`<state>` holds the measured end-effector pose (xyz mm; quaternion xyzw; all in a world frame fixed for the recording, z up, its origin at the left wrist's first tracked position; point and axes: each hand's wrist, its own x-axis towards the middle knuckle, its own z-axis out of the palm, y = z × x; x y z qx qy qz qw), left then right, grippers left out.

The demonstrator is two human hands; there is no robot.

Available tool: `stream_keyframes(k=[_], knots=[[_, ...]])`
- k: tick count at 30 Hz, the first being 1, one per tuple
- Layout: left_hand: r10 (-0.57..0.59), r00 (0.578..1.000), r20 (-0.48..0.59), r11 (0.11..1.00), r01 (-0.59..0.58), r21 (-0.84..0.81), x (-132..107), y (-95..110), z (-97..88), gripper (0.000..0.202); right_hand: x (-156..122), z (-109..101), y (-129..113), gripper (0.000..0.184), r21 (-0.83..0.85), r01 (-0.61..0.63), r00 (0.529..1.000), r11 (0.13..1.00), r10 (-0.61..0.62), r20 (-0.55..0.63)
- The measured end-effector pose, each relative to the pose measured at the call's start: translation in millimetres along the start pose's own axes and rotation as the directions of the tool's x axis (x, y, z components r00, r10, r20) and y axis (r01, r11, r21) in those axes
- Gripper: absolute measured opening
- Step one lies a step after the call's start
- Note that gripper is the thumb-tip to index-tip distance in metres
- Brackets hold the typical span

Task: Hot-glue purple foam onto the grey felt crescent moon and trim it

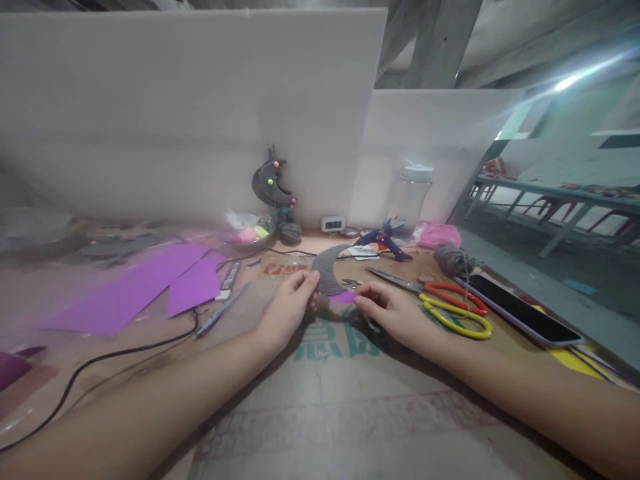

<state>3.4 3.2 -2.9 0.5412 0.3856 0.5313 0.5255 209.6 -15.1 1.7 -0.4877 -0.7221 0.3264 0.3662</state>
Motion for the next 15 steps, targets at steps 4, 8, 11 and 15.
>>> stream_keyframes(k=[4, 8, 11, 15], knots=[[0.047, 0.999, 0.025, 0.989, -0.05, 0.137, -0.5, 1.4, -0.3, 0.04, -0.9, -1.5, -3.9, 0.031, 0.066, -0.038, 0.999, 0.997, 0.037, 0.02], [0.063, 0.99, 0.126, 0.974, -0.088, 0.207, -2.2, 2.9, 0.3, 0.032, -0.1, -2.5, -5.9, 0.036, 0.151, -0.076, 0.997, 0.986, 0.079, -0.014], [0.039, 0.985, 0.168, 0.977, -0.072, 0.2, -2.3, -0.2, 1.0, 0.037, 0.5, -1.8, -5.4, 0.037, 0.167, -0.062, 0.997, 0.984, 0.067, -0.027], [0.061, 0.983, 0.176, 0.989, -0.084, 0.125, -2.6, -0.9, 2.8, 0.04, 0.2, -0.6, -4.4, 0.034, 0.153, -0.064, 0.997, 0.986, 0.068, -0.022]])
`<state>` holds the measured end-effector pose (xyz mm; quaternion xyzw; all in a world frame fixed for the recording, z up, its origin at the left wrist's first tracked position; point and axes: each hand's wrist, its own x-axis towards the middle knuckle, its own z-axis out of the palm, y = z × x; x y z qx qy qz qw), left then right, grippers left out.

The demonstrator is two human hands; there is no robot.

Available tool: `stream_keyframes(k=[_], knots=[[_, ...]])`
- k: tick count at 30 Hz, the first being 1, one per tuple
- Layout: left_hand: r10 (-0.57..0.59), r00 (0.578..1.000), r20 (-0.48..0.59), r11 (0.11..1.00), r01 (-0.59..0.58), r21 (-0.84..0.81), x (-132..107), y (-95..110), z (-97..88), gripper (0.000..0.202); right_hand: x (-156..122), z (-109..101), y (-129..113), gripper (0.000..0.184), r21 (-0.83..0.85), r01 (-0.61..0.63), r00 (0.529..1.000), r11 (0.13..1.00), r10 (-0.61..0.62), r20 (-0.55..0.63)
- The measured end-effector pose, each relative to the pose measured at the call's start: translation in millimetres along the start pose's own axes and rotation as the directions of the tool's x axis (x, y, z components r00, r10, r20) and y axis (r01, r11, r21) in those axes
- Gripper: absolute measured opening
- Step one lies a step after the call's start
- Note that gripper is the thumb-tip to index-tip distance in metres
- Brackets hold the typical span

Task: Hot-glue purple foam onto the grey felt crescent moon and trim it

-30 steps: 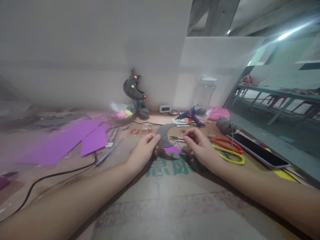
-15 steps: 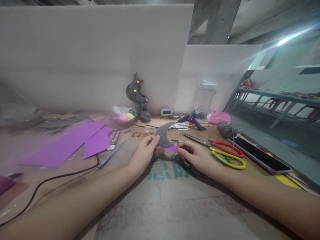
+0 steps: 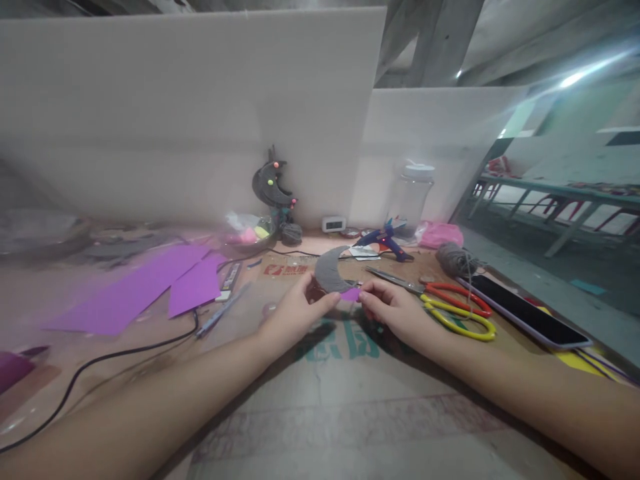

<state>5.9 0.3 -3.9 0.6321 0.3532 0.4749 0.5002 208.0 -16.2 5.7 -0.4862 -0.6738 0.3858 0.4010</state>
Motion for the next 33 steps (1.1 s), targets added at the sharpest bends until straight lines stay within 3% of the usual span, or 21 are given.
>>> stream_keyframes(k=[3, 7, 11, 16, 21, 26, 33], knots=[[0.017, 0.998, -0.058, 0.999, -0.019, -0.035, 0, 2, -0.6, 0.032, 0, -1, -1, 0.032, -0.031, 0.004, 1.0, 1.0, -0.004, 0.003], [0.009, 0.988, -0.156, 0.998, 0.0, 0.058, 1, 2, -5.1, 0.035, 0, -5, -3, 0.027, -0.111, 0.02, 1.0, 0.994, -0.019, 0.005], [-0.019, 0.987, -0.158, 0.993, 0.036, 0.109, 1, 3, -7.9, 0.032, -2, -5, -4, 0.029, -0.153, 0.053, 0.997, 0.987, -0.044, 0.057], [-0.013, 0.988, -0.151, 0.993, 0.031, 0.114, 0, 6, -4.9, 0.035, -1, -2, 1, 0.031, -0.025, 0.002, 0.988, 1.0, 0.002, 0.155], [-0.048, 0.994, -0.1, 0.998, 0.043, -0.048, 2, 0, -0.8, 0.047, 3, -6, 7, 0.034, 0.039, -0.035, 0.996, 0.999, 0.031, 0.088], [-0.035, 0.996, -0.078, 0.995, 0.043, 0.095, 3, -4, -4.4, 0.036, 2, -6, 7, 0.032, 0.022, -0.013, 0.997, 1.0, 0.011, 0.079], [-0.035, 0.993, -0.111, 0.987, 0.052, 0.15, 0, 0, -3.4, 0.027, 0, -5, 7, 0.029, 0.019, 0.008, 0.996, 1.0, -0.01, 0.087]])
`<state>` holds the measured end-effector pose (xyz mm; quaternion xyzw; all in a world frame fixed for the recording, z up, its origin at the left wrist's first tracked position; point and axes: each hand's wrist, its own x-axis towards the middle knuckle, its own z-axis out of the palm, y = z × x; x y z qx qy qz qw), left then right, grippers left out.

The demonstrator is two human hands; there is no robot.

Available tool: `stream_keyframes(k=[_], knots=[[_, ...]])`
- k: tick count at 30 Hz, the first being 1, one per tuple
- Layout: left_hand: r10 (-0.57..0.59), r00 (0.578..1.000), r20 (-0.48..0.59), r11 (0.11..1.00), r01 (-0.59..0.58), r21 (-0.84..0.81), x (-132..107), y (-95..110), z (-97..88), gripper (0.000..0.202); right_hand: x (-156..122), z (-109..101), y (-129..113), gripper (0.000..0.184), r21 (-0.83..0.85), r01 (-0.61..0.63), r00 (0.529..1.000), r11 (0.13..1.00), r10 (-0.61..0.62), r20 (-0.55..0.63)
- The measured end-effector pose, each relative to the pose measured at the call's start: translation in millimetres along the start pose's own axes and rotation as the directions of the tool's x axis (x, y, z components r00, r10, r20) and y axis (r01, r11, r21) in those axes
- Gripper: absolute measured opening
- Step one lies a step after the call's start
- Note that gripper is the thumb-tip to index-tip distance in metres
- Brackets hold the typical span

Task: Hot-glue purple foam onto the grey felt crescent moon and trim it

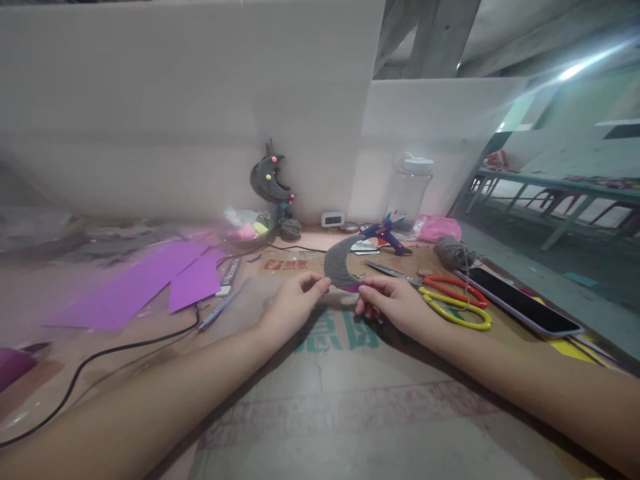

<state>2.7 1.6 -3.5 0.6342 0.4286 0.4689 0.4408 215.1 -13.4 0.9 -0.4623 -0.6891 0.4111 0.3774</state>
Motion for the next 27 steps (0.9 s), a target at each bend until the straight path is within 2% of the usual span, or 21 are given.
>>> stream_keyframes(k=[2, 6, 9, 11, 13, 15, 17, 22, 25, 27], knots=[[-0.002, 1.0, -0.019, 0.996, 0.001, -0.085, 1, 0, 1.5, 0.025, -1, 0, -2, 0.031, -0.017, 0.019, 1.0, 1.0, -0.019, -0.015], [-0.083, 0.99, -0.116, 0.951, 0.044, -0.305, 3, 0, 0.2, 0.023, -2, -1, -6, 0.033, -0.055, 0.038, 0.997, 0.998, -0.042, -0.067], [-0.113, 0.977, -0.179, 0.939, 0.047, -0.34, 6, -1, -3.0, 0.03, -2, -2, -6, 0.033, -0.054, 0.047, 0.996, 0.997, -0.051, -0.07], [-0.119, 0.978, -0.169, 0.943, 0.058, -0.328, 7, -4, -3.5, 0.031, -2, -2, -5, 0.033, -0.058, 0.042, 0.997, 0.997, -0.046, -0.058], [-0.092, 0.983, -0.157, 0.956, 0.043, -0.291, 8, -6, -2.2, 0.019, -2, -2, -3, 0.034, -0.057, 0.036, 0.998, 0.998, -0.039, -0.049], [-0.06, 0.986, -0.156, 0.967, 0.019, -0.254, 8, -5, -0.3, 0.028, -2, -2, -2, 0.032, -0.045, 0.031, 0.998, 0.999, -0.033, -0.045], [-0.048, 0.991, -0.126, 0.975, 0.019, -0.223, 7, -3, 0.9, 0.028, -2, -1, -3, 0.03, -0.027, 0.024, 0.999, 0.999, -0.025, -0.043], [0.024, 0.999, 0.023, 0.992, -0.021, -0.12, 3, 7, 0.3, 0.034, -3, 4, -9, 0.03, -0.013, -0.001, 1.0, 1.0, 0.001, 0.03], [0.003, 1.0, 0.024, 0.992, 0.0, -0.126, 1, 10, 0.1, 0.035, -4, 5, -11, 0.032, -0.015, -0.015, 0.998, 1.0, 0.016, 0.053], [-0.018, 1.0, 0.014, 0.985, 0.02, -0.172, 0, 10, 0.6, 0.036, -4, 4, -10, 0.034, -0.026, 0.009, 1.0, 1.0, -0.009, 0.005]])
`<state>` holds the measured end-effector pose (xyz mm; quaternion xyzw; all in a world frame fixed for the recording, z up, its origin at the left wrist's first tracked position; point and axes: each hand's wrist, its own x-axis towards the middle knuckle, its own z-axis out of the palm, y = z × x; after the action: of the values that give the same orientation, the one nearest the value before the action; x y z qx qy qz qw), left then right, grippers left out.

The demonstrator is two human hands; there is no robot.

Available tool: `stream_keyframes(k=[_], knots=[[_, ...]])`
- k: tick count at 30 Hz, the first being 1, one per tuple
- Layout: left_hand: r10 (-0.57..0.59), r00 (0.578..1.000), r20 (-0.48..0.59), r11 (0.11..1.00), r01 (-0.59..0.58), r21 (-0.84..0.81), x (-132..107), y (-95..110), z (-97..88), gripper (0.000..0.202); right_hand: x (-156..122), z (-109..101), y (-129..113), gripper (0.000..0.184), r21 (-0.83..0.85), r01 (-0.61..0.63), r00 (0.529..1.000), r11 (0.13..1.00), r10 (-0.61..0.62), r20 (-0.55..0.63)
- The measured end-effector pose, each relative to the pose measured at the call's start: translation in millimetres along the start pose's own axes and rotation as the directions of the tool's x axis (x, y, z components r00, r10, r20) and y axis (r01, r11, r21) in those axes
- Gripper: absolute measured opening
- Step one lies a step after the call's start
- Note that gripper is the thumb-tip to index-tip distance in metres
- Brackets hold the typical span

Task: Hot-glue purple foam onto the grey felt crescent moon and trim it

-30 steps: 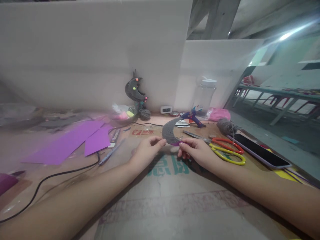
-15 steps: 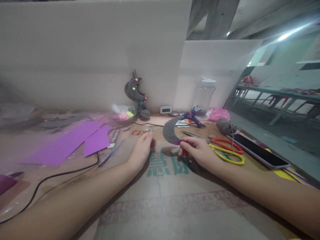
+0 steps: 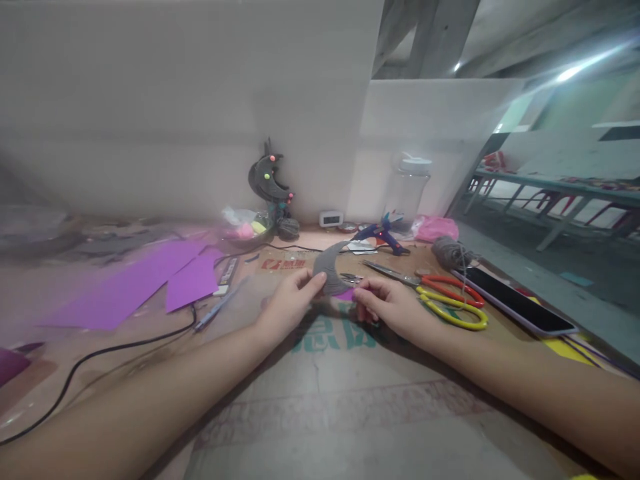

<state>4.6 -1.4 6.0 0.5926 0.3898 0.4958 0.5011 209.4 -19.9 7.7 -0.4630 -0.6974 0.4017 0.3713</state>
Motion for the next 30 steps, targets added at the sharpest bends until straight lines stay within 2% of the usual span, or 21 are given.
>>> stream_keyframes(k=[3, 6, 8, 13, 21, 30], knots=[[-0.02, 1.0, 0.008, 0.994, 0.021, -0.108, 0, 0, 1.1, 0.036, 1, -4, 5, 0.037, 0.015, 0.062, 0.983, 0.998, -0.058, -0.173], [-0.021, 1.0, 0.005, 0.992, 0.021, -0.128, 0, 0, 1.6, 0.034, 3, -7, 7, 0.026, 0.066, 0.103, 0.955, 0.992, -0.08, -0.285], [-0.023, 1.0, 0.004, 0.993, 0.023, -0.114, 0, -1, 1.5, 0.032, 3, -6, 5, 0.023, 0.08, 0.121, 0.963, 0.99, -0.097, -0.249], [-0.008, 1.0, 0.018, 0.998, 0.009, -0.068, -1, -2, 0.7, 0.031, -2, -2, -3, 0.03, 0.042, 0.073, 0.996, 0.996, -0.071, -0.054], [0.012, 0.999, 0.043, 0.999, -0.01, -0.046, 0, -4, 0.3, 0.029, -5, 0, -4, 0.03, 0.121, 0.039, 0.999, 0.992, -0.038, -0.012], [-0.011, 0.999, 0.052, 1.0, 0.01, 0.025, -2, -3, -0.8, 0.029, 2, -1, 6, 0.028, -0.084, 0.098, 0.995, 0.992, -0.099, -0.017]])
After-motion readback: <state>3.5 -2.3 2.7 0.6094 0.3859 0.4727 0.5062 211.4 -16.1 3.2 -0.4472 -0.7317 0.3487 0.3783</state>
